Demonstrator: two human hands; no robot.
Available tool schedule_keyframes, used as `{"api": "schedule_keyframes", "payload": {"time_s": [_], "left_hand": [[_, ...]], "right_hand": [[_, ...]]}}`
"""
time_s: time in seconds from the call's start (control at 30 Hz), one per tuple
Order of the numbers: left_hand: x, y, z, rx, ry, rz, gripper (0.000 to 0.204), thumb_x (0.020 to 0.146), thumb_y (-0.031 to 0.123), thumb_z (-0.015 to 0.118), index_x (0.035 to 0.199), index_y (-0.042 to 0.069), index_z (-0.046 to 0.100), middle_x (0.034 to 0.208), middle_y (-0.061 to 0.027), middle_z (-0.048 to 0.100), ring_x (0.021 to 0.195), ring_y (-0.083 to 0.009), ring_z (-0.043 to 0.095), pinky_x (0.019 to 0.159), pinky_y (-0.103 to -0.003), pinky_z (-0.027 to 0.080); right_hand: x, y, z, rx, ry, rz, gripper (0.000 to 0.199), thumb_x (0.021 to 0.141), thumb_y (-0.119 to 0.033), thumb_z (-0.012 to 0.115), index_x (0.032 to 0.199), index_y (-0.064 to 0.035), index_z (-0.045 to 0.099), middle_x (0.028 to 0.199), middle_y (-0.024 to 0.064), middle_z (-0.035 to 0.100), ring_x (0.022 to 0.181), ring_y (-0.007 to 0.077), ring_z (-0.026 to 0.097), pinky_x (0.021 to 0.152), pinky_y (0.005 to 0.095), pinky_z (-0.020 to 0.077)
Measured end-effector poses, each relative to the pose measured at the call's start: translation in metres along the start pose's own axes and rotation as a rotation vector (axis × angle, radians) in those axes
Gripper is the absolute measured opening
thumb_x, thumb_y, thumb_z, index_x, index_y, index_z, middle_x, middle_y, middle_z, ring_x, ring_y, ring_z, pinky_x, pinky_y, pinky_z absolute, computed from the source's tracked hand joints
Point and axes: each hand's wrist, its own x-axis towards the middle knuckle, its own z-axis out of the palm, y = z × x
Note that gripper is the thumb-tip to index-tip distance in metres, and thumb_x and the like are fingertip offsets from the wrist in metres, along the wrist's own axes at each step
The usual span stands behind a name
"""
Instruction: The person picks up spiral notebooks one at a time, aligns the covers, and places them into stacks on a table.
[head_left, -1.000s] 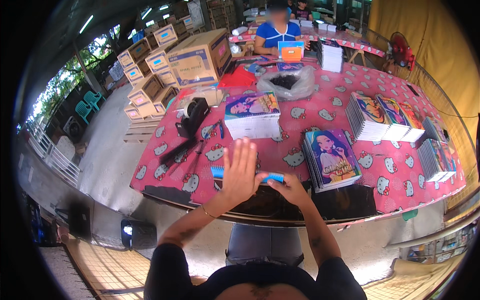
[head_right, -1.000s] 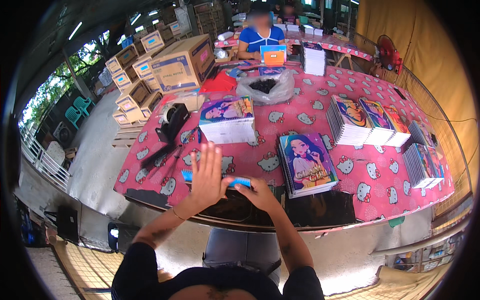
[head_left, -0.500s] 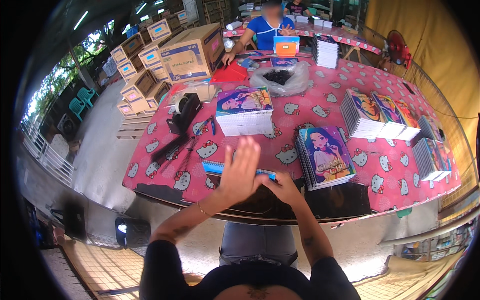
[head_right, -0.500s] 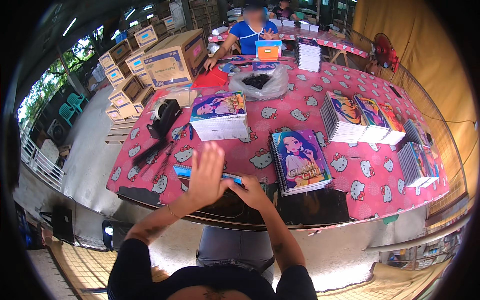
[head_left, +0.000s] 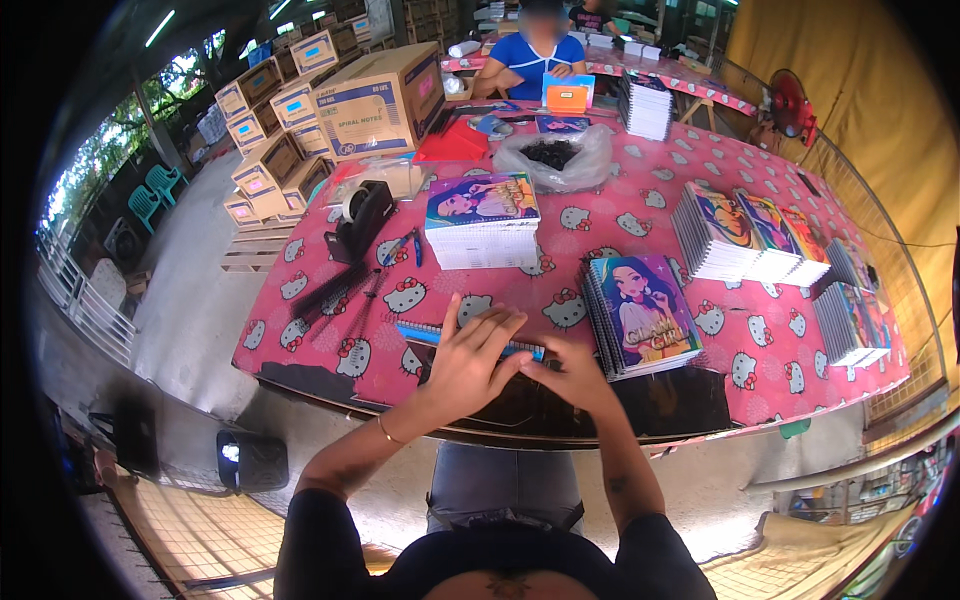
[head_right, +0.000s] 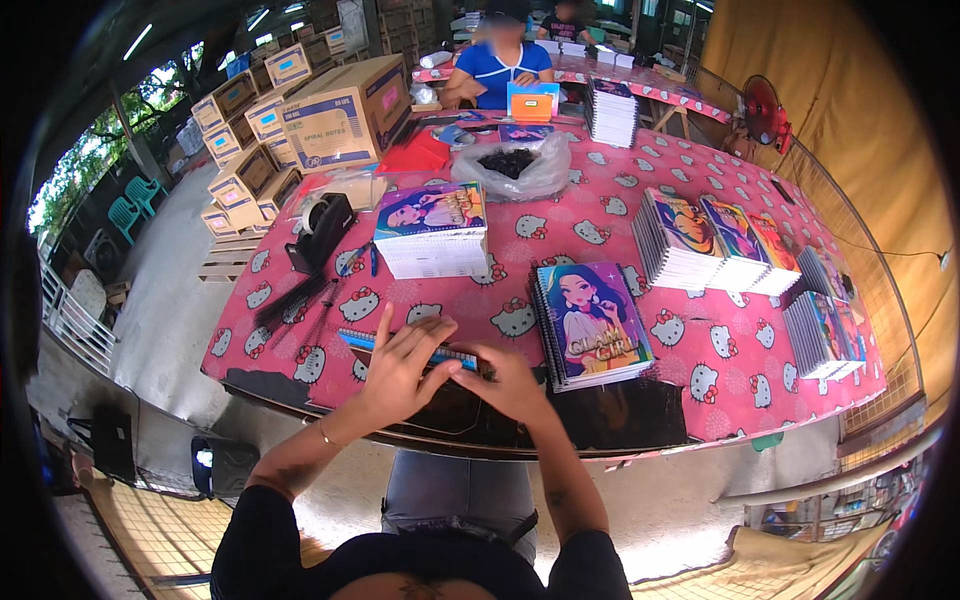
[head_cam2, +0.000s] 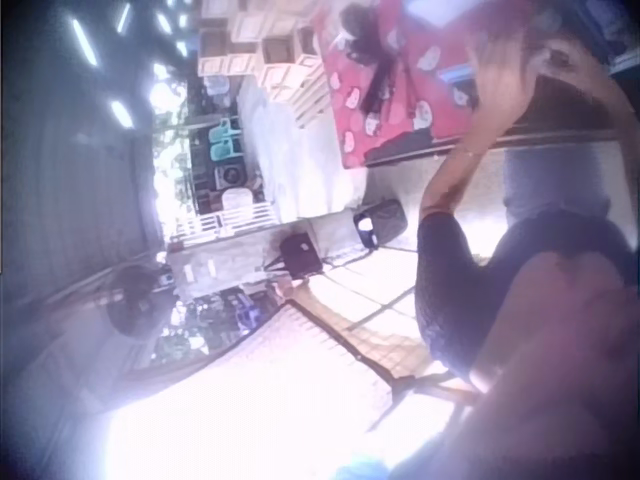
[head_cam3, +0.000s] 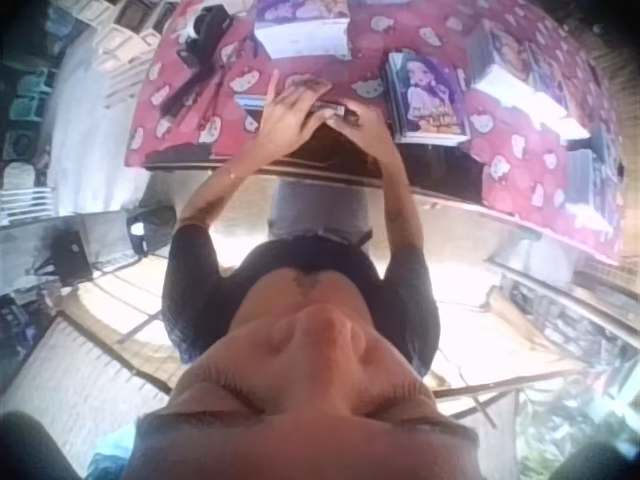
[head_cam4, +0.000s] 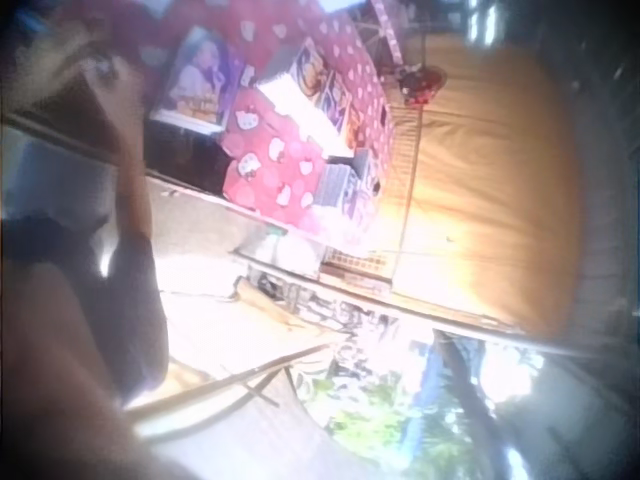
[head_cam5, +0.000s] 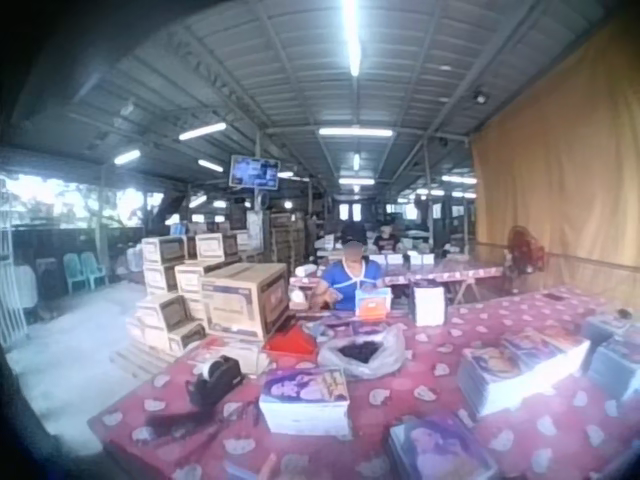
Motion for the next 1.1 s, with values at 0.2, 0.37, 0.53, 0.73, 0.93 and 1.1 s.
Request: {"api": "schedule_keyframes", "payload": {"time_s": [0.2,0.37,0.53,0.73,0.93,1.1], "left_hand": [[0.001,-0.007,0.008,-0.024,-0.001,-0.001,0.017,0.095,0.024,0.068,0.095,0.007,0.069,0.092,-0.0049,0.073,0.094,-0.0253,0.071,0.121,-0.058,0.020],[0.004,-0.005,0.005,-0.011,-0.054,-0.024,0.017,0.095,0.022,0.068,0.093,0.006,0.069,0.086,-0.0079,0.072,0.089,-0.0271,0.070,0.112,-0.056,0.034],[0.004,0.003,-0.015,0.012,-0.065,0.054,0.010,0.093,0.011,0.068,0.097,0.003,0.069,0.087,-0.0132,0.071,0.089,-0.0309,0.070,0.092,-0.048,0.051],[0.065,0.060,-0.109,-0.757,0.186,-0.248,0.032,0.090,0.004,0.066,0.121,-0.003,0.064,0.121,-0.0169,0.069,0.101,-0.0290,0.070,0.088,-0.039,0.054],[0.205,0.019,-0.016,-0.516,0.107,0.254,0.049,0.091,0.024,0.072,0.139,0.018,0.063,0.102,-0.0129,0.062,0.091,-0.0290,0.062,0.083,-0.041,0.049],[0.226,0.014,0.110,-0.286,-0.093,0.093,0.040,0.095,0.033,0.066,0.135,0.028,0.065,0.085,-0.0103,0.050,0.083,-0.0288,0.063,0.074,-0.037,0.050]], "right_hand": [[0.013,-0.031,-0.041,-0.085,-0.113,0.048,0.021,0.093,-0.007,0.072,0.112,0.0014,0.072,0.097,0.0080,0.074,0.089,0.0110,0.070,0.078,0.0261,0.0554],[0.026,-0.042,-0.038,-0.240,-0.157,-0.089,0.013,0.085,-0.006,0.075,0.090,0.0008,0.065,0.081,0.0070,0.067,0.073,0.0133,0.069,0.063,0.0277,0.0528],[0.020,-0.042,0.003,-0.533,0.161,-0.123,0.018,0.080,-0.007,0.076,0.090,-0.0024,0.061,0.087,0.0104,0.066,0.077,0.0204,0.070,0.066,0.0319,0.0529],[-0.031,-0.151,0.018,-0.141,0.337,-0.375,0.080,0.081,-0.033,0.085,0.144,0.0018,0.051,0.136,0.0230,0.048,0.139,0.0415,0.038,0.109,0.0479,0.0412],[-0.022,-0.132,-0.119,0.178,0.511,-0.092,0.056,0.093,-0.003,0.071,0.145,0.0041,0.049,0.119,0.0112,0.068,0.104,0.0137,0.063,0.094,0.0299,0.0510],[-0.024,-0.055,-0.217,-0.319,0.419,0.299,0.064,0.087,-0.027,0.081,0.139,0.0033,0.057,0.121,0.0146,0.070,0.104,0.0161,0.065,0.091,0.0326,0.0522]]}}
